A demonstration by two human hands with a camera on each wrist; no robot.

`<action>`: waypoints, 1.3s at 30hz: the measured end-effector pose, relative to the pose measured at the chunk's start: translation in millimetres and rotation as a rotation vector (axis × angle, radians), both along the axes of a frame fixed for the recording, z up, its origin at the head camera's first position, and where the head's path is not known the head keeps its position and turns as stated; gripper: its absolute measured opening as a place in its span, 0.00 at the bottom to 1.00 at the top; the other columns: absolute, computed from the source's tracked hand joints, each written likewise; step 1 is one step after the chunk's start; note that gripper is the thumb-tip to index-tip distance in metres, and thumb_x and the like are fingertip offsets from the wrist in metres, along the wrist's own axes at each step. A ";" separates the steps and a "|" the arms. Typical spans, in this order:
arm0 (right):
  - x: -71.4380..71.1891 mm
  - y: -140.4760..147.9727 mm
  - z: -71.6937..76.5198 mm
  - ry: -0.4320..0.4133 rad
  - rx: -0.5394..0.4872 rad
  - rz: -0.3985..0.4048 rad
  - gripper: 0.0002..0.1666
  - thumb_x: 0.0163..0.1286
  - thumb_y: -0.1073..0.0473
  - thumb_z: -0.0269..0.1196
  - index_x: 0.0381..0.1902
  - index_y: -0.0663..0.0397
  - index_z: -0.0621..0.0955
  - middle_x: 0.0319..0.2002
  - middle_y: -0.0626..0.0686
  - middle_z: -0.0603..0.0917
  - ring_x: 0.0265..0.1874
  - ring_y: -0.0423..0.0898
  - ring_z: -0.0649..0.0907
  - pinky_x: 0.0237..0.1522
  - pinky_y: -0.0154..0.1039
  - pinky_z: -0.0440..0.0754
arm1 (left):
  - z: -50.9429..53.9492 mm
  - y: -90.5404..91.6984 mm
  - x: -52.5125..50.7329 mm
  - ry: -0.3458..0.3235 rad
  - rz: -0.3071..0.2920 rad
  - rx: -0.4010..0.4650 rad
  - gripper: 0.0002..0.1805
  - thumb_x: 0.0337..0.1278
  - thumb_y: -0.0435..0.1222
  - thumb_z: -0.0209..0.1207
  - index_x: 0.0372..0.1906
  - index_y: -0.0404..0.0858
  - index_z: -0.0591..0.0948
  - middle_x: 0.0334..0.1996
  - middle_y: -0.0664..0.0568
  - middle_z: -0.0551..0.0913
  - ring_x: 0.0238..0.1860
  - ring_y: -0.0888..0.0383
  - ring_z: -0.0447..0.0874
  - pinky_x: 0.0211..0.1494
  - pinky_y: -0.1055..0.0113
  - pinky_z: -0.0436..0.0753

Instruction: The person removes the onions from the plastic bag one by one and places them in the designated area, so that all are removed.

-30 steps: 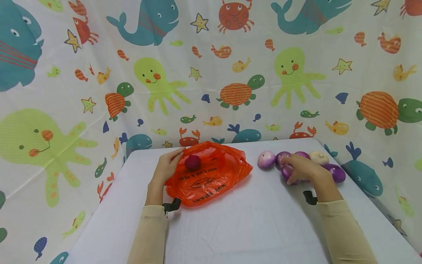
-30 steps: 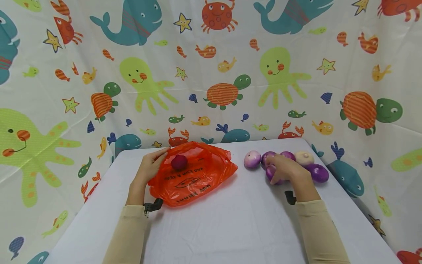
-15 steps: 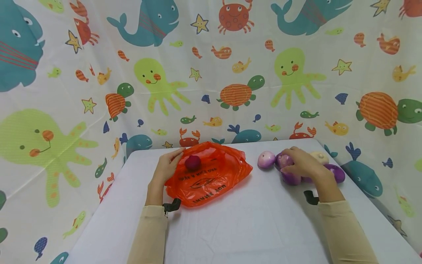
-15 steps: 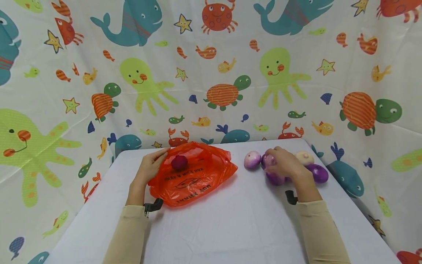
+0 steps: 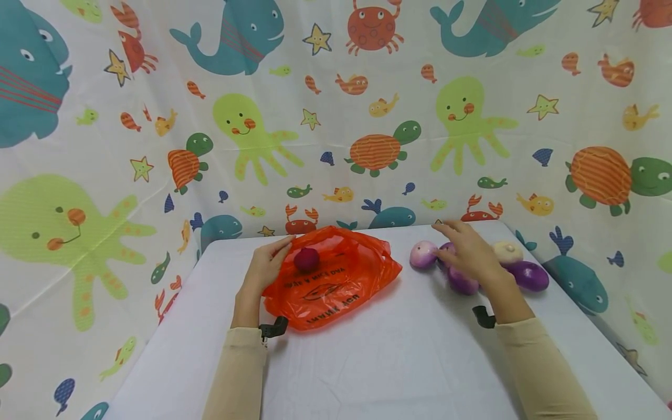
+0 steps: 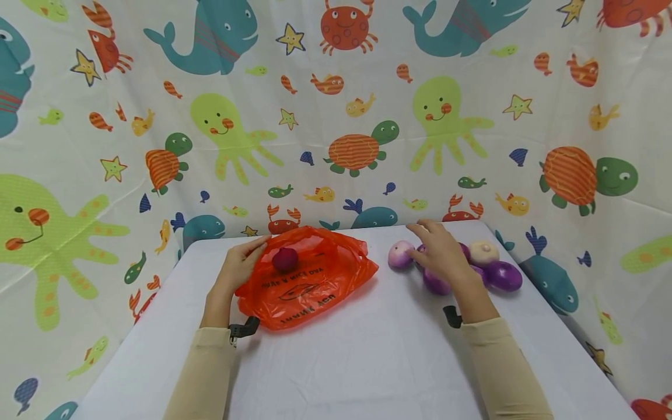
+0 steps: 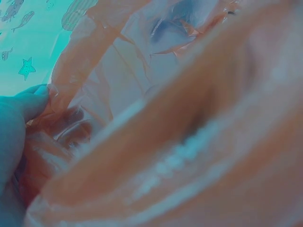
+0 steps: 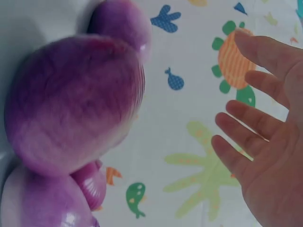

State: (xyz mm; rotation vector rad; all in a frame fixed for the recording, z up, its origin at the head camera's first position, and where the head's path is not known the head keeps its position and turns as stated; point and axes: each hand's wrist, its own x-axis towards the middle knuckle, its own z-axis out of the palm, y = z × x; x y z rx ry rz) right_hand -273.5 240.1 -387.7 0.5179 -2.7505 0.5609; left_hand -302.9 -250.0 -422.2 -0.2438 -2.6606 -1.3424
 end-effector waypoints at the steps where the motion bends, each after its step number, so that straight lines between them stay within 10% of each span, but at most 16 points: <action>1: -0.3 -2.0 -0.7 0.013 -0.003 0.006 0.39 0.70 0.52 0.71 0.75 0.54 0.72 0.72 0.65 0.70 0.72 0.68 0.69 0.72 0.73 0.66 | -0.1 0.3 -0.1 -0.001 0.000 0.000 0.22 0.80 0.48 0.53 0.73 0.58 0.76 0.71 0.47 0.78 0.71 0.43 0.76 0.73 0.42 0.76; 39: -12.8 -101.1 -5.2 0.081 -0.039 0.175 0.40 0.68 0.50 0.73 0.76 0.43 0.72 0.70 0.58 0.74 0.67 0.59 0.77 0.62 0.59 0.84 | -1.8 1.7 -0.7 0.025 0.000 -0.020 0.22 0.80 0.48 0.53 0.72 0.59 0.77 0.68 0.47 0.81 0.68 0.43 0.80 0.70 0.43 0.78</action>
